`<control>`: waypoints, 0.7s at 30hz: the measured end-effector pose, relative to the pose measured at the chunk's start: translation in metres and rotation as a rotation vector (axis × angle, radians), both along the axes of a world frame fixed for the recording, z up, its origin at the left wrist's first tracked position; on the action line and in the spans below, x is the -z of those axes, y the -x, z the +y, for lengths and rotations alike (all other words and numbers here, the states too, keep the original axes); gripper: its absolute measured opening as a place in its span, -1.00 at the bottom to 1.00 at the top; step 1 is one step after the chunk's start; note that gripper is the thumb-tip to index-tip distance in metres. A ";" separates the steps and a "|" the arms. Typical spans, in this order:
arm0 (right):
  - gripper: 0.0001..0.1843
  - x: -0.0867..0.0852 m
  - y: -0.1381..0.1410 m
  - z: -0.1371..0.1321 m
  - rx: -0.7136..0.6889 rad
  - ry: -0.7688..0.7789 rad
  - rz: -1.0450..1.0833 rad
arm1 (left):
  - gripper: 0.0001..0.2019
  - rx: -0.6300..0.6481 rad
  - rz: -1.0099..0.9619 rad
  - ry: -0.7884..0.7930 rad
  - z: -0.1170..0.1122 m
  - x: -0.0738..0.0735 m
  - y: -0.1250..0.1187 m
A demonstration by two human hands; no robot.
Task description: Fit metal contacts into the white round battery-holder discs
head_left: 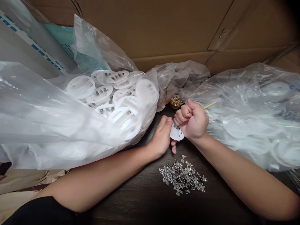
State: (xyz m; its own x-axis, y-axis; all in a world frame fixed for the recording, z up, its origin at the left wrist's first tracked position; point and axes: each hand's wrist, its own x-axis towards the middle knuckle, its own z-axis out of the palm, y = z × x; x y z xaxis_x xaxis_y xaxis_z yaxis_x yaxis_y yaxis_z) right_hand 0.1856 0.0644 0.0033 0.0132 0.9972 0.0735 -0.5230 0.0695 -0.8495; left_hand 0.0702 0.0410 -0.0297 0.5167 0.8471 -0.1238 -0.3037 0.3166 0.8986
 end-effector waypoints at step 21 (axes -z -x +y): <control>-0.37 -0.017 -0.008 -0.008 -0.016 0.052 0.043 | -0.61 -0.016 -0.044 0.040 0.001 0.001 0.002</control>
